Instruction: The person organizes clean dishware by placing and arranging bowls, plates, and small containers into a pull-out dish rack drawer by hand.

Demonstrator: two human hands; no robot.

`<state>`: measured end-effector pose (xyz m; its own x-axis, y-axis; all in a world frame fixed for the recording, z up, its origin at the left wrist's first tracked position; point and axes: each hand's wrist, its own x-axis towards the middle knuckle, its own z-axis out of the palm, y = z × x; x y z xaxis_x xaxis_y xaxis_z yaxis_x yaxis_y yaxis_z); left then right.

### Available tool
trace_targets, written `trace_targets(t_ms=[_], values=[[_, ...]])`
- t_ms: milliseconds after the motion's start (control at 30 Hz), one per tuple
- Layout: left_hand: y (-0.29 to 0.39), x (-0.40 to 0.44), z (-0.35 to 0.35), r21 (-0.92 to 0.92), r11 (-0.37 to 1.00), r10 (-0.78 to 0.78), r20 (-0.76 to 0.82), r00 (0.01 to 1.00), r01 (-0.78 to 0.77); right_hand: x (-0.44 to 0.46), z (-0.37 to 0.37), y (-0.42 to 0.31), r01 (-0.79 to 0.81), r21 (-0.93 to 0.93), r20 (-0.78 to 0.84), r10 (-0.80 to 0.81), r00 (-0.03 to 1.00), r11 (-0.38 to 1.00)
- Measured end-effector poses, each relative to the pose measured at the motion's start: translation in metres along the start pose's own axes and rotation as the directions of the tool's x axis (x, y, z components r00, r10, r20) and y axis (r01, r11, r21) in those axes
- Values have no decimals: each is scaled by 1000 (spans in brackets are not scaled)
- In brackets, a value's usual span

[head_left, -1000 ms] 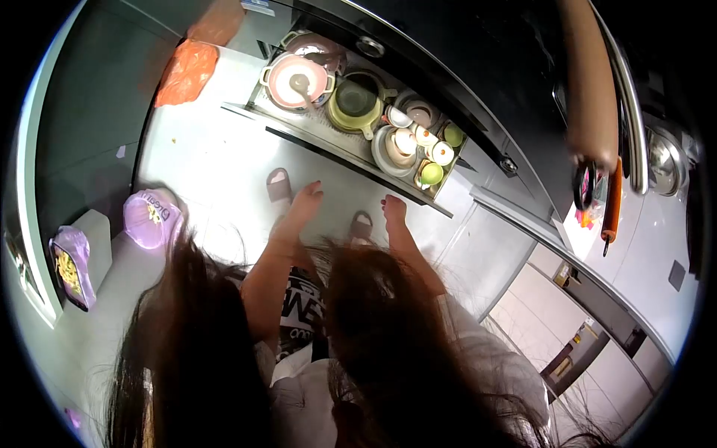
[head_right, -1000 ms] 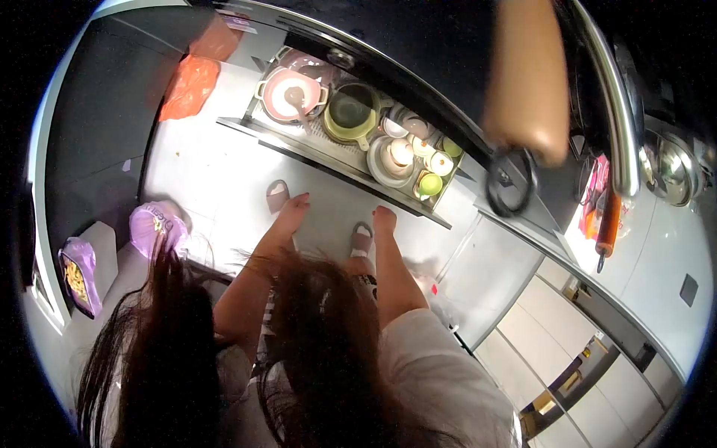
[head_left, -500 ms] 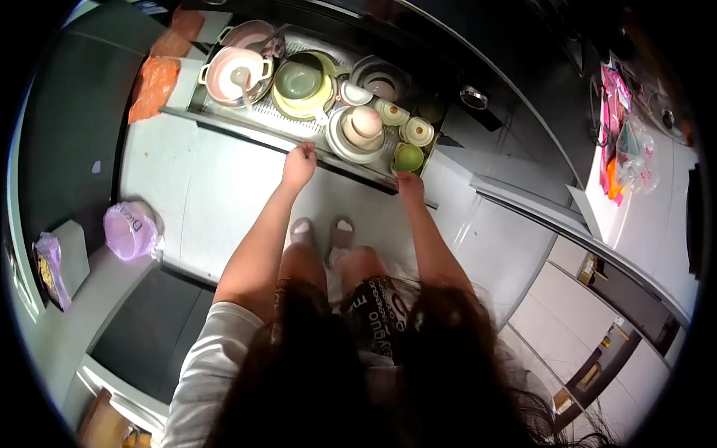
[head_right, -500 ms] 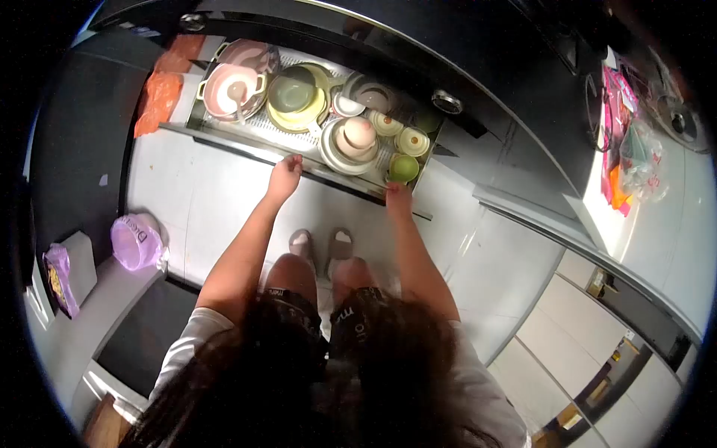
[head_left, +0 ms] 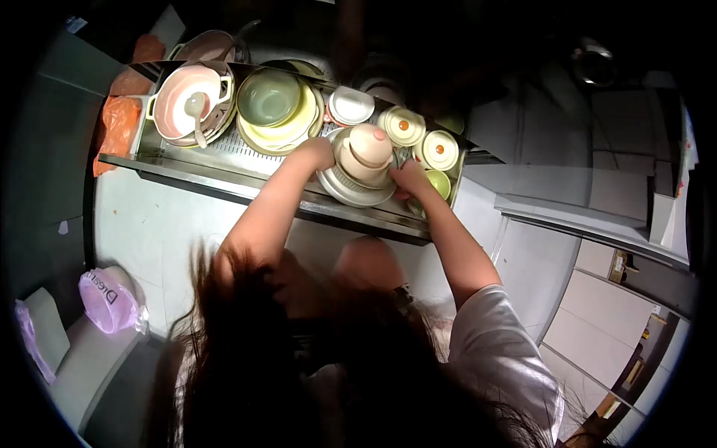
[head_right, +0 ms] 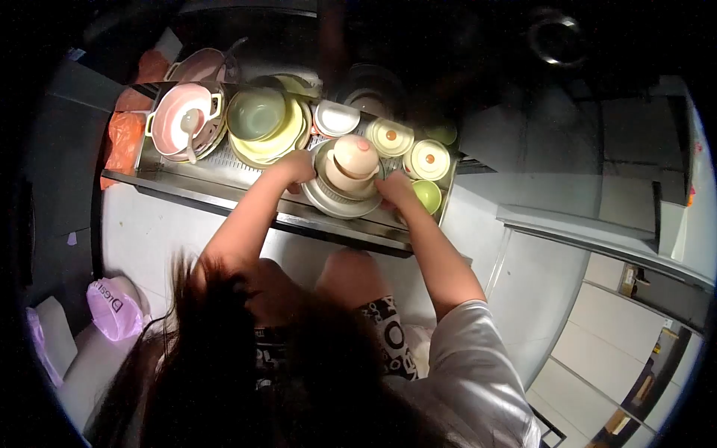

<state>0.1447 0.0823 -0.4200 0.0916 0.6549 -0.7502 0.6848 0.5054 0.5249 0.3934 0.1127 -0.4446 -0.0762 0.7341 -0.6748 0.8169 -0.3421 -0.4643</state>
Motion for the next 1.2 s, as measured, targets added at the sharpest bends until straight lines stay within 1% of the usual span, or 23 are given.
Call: trace_targets(t_ms=[33, 67, 100, 133, 167, 200, 267, 300, 400, 433, 533, 600, 633, 667, 733, 767, 800, 900, 1000, 1167, 1200], values=[[-5, 6, 0, 85, 996, -41, 60, 997, 36, 11, 1, 5, 114, -128, 19, -113, 993, 985], [-7, 6, 1, 129, 992, 0, 75, 997, -9, 14, 4, 5, 48, -105, 67, -41, 997, 993], [-3, -1, 2, 172, 984, 40, 90, 995, -55, 3, 1, -11, -18, -85, 116, 28, 993, 996], [-2, -2, 3, 199, 978, 38, 105, 994, -58, -4, -2, -24, -86, -67, 161, 96, 982, 994], [-1, -2, 3, 225, 972, 36, 121, 992, -62, -5, -2, -26, -145, 21, 235, 136, 962, 989], [0, -3, 4, 252, 965, 34, 136, 990, -67, -2, 0, -21, -133, 96, 255, 104, 961, 986], [-6, 10, 9, 238, 971, -80, 201, 976, 31, 4, 7, -11, -107, 245, 296, 31, 955, 963], [-13, 23, 14, 190, 979, -120, 226, 967, 77, -11, 6, -23, -142, 354, 299, 32, 954, 924], [-25, 37, 19, -76, 985, -129, 274, 953, 155, -10, 10, -20, -147, 436, 219, 54, 974, 888], [-25, 36, 19, -169, 975, -92, 295, 951, 146, -7, 9, -16, -159, 447, 235, 56, 970, 880], [-25, 38, 17, -193, 965, -109, 321, 941, 177, 1, 9, -7, -168, 472, 268, 41, 963, 865], [-24, 37, 15, -234, 958, -102, 271, 957, 168, -3, 6, -6, -141, 473, 268, 11, 963, 870], [-22, 36, 15, -254, 952, -107, 246, 963, 171, -9, 2, -6, -111, 469, 284, -31, 958, 876], [-21, 34, 14, -275, 946, -114, 222, 968, 174, -15, -1, -7, -88, 445, 256, -33, 966, 891], [-18, 28, 10, -265, 947, -113, 247, 962, 179, -23, -5, -9, -43, 392, 204, -41, 978, 919], [-15, 26, 9, -267, 944, -126, 246, 961, 193, -24, -8, -7, -18, 381, 217, -70, 974, 924], [-13, 23, 8, -269, 941, -139, 244, 960, 205, -33, -13, -9, -15, 386, 198, -67, 978, 922], [-12, 18, 3, -308, 937, -94, 239, 966, 168, -53, -30, -14, -17, 392, 164, -52, 985, 920], [-8, 5, 0, -307, 941, -86, 198, 976, 145, -56, -37, -5, 158, 326, 18, -173, 985, 932], [-13, 9, 2, -321, 935, -106, 164, 981, 155, -60, -41, -14, 132, 369, 68, -169, 983, 920], [-13, 10, 2, -318, 935, -112, 158, 981, 158, -59, -41, -14, 155, 369, 54, -187, 981, 916]])
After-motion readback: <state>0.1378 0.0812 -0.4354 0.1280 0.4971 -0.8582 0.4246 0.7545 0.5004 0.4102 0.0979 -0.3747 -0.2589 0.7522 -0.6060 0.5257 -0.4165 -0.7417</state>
